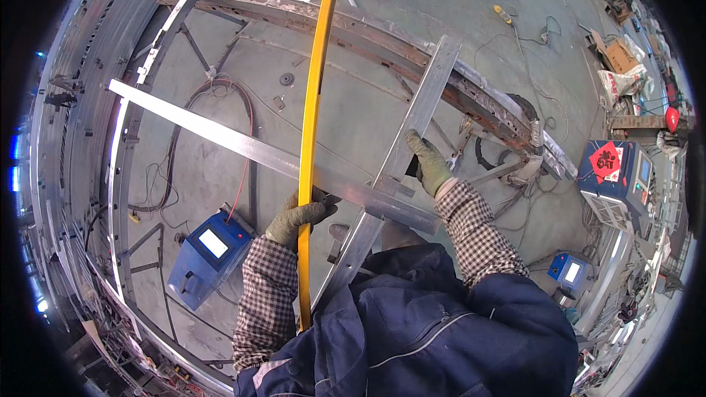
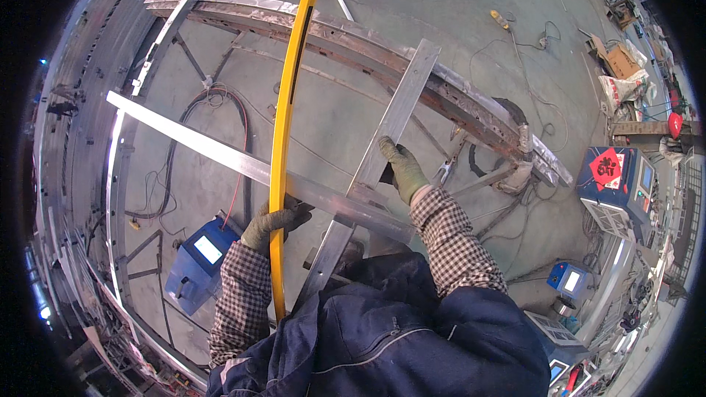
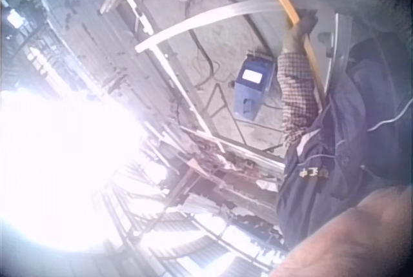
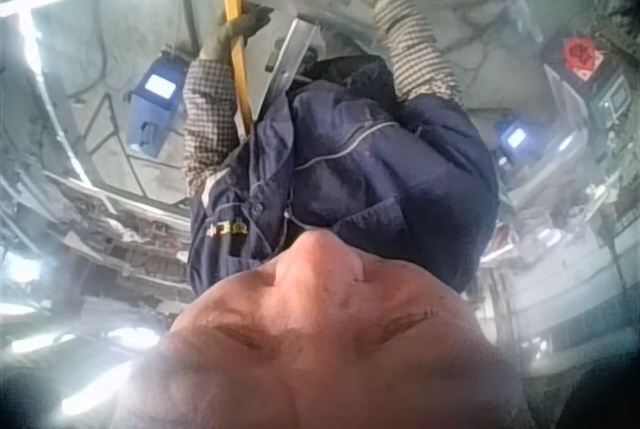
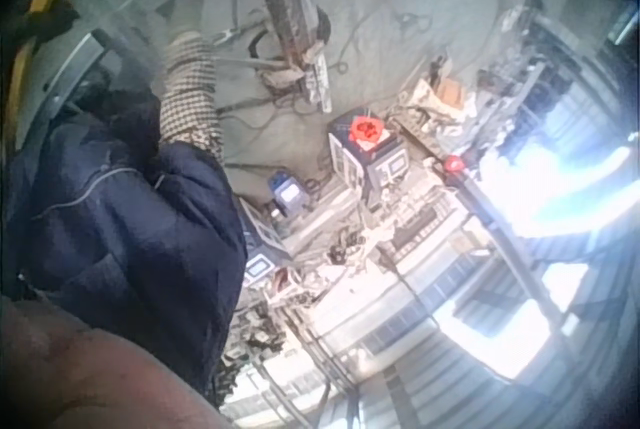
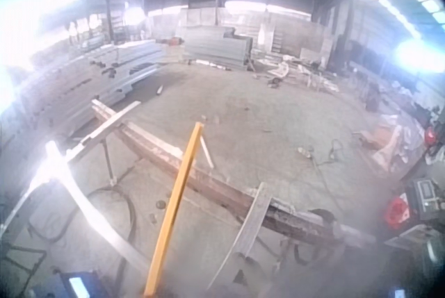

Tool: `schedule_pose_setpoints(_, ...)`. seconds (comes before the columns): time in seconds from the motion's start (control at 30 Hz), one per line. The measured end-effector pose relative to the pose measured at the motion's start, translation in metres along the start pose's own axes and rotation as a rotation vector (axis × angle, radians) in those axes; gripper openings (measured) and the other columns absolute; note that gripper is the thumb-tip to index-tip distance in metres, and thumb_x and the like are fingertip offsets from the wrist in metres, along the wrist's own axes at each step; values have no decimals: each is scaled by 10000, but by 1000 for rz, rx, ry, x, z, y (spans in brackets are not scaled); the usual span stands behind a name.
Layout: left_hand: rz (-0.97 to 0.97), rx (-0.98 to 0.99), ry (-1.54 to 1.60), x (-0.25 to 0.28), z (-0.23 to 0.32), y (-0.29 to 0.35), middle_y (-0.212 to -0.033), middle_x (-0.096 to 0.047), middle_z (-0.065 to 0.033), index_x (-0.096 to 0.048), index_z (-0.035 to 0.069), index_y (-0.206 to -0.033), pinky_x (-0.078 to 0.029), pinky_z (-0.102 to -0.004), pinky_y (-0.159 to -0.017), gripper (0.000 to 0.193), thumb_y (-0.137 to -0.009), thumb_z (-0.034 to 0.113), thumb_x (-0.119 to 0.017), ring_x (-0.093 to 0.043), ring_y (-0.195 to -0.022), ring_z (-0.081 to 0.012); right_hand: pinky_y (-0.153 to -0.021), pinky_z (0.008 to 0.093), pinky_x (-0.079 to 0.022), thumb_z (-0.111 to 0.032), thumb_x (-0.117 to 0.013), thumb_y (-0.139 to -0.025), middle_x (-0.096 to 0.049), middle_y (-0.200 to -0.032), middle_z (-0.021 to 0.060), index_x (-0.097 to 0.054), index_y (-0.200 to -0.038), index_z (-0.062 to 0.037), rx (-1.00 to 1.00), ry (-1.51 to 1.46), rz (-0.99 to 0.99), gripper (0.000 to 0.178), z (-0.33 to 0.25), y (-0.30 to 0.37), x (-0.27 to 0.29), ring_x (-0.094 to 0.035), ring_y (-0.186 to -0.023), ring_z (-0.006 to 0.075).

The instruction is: The person positions and aligns metal frame components on a jig, then uses a yellow measuring tool to check spacing and alignment. They walk to a storage area and retrieve small metal parts from a white bag, placing them into a basket.

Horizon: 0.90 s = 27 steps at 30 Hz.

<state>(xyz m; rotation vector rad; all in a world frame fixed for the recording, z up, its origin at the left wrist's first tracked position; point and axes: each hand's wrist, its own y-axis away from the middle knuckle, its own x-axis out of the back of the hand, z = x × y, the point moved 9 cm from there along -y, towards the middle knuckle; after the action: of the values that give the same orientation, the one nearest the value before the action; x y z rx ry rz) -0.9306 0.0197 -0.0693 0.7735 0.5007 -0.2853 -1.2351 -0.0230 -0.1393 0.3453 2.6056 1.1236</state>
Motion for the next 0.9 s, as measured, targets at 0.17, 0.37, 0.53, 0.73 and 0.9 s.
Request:
schedule_pose_setpoints(0.17, -11, -16, -7, 1, 2, -3, -1270, -672, -172, -656, 23, -1172, -480, -513, -1183, 475, -812, 212, -901, -615, -1338, -377, -559, 277, -432, -581, -745, -962, -675, -945, -23, -662, -1286, -120, -6, 26, -21, 570, 8, -10, 5, -569, -698, 97)
schedule_pose_setpoints(0.37, -9, -15, -61, 0, 4, -7, -1248, -663, -178, -631, 8, -1221, -479, -520, -1180, 556, -796, 233, -909, -619, -1325, -371, -816, 360, -610, -582, -737, -966, -712, -1158, 52, -600, -1400, -69, -46, 35, -70, 686, 18, -20, 7, -711, -951, 180)
schedule_pose_setpoints(0.53, 54, 16, -55, 0, 3, -4, -1291, -657, -193, -611, -7, -1276, -475, -513, -1180, 617, -793, 241, -905, -609, -1332, -365, -759, 366, -622, -637, -744, -933, -700, -1110, 65, -596, -1389, -51, -11, 96, -97, 757, 10, -17, 5, -717, -955, 193)
schedule_pose_setpoints(0.73, 131, -67, -174, 8, 6, 30, -1430, -599, -234, -584, -30, -1330, -531, -461, -1123, 644, -791, 175, -871, -641, -1284, -343, -814, 364, -615, -513, -747, -981, -715, -1171, 78, -610, -1377, -25, 32, 303, -73, 643, -6, 11, 19, -718, -1004, 191)
schedule_pose_setpoints(0.9, 237, 18, -330, 33, -10, 90, -1309, -671, -188, -573, -63, -1372, -576, -354, -952, 660, -815, 165, -844, -688, -1128, -258, -973, 401, -576, -393, -772, -967, -720, -1239, 171, -604, -1385, 13, 676, 828, 138, 606, -70, 71, 5, -713, -1100, 301)
